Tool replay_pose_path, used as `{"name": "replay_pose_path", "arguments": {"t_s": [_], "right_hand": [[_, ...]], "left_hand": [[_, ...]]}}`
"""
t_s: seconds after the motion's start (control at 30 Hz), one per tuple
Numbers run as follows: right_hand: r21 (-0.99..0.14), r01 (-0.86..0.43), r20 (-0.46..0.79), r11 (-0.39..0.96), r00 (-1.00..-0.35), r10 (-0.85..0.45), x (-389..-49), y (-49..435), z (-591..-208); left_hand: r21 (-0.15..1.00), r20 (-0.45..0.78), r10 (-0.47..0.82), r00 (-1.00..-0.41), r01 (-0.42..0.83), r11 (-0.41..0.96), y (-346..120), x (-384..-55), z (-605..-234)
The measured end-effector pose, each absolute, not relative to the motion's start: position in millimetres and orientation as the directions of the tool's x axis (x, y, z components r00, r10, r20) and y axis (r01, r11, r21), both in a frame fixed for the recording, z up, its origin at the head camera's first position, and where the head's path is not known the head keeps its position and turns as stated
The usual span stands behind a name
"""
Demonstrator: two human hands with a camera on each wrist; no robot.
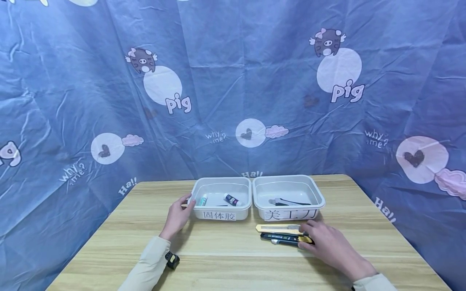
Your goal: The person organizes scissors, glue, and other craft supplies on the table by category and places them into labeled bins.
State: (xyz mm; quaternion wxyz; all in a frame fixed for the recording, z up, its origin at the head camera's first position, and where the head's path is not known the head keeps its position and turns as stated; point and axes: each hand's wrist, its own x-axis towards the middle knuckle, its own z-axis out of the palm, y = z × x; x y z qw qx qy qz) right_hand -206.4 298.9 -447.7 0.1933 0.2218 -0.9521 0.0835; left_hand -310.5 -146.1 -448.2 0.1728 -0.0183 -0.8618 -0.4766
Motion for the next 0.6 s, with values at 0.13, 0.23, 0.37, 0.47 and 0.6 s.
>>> {"name": "replay_pose_path", "arguments": {"t_s": [0.13, 0.23, 0.37, 0.47, 0.6], "right_hand": [[-0.087, -0.449, 0.391, 0.889, -0.836, -0.385, -205.4, 300.2, -450.5], [-0.094, -0.449, 0.379, 0.889, -0.841, -0.385, -205.5, 301.2, -453.0], [-0.096, -0.454, 0.366, 0.886, -0.844, -0.393, -204.9, 301.6, -454.7], [-0.095, -0.459, 0.362, 0.883, -0.843, -0.399, -204.2, 301.2, -454.9], [-0.105, -0.463, 0.346, 0.880, -0.847, -0.404, -204.8, 301.0, -454.8]], "left_hand": [[0.816, 0.314, -0.133, -0.940, 0.196, 0.544, -146.3, -310.8, -448.5], [0.816, 0.312, -0.133, -0.941, 0.193, 0.545, -146.4, -310.6, -448.6], [0.817, 0.312, -0.133, -0.941, 0.194, 0.544, -146.6, -310.5, -448.7], [0.818, 0.312, -0.134, -0.941, 0.194, 0.541, -146.7, -310.4, -448.9], [0.815, 0.313, -0.131, -0.941, 0.195, 0.545, -146.8, -310.5, -449.4]]}}
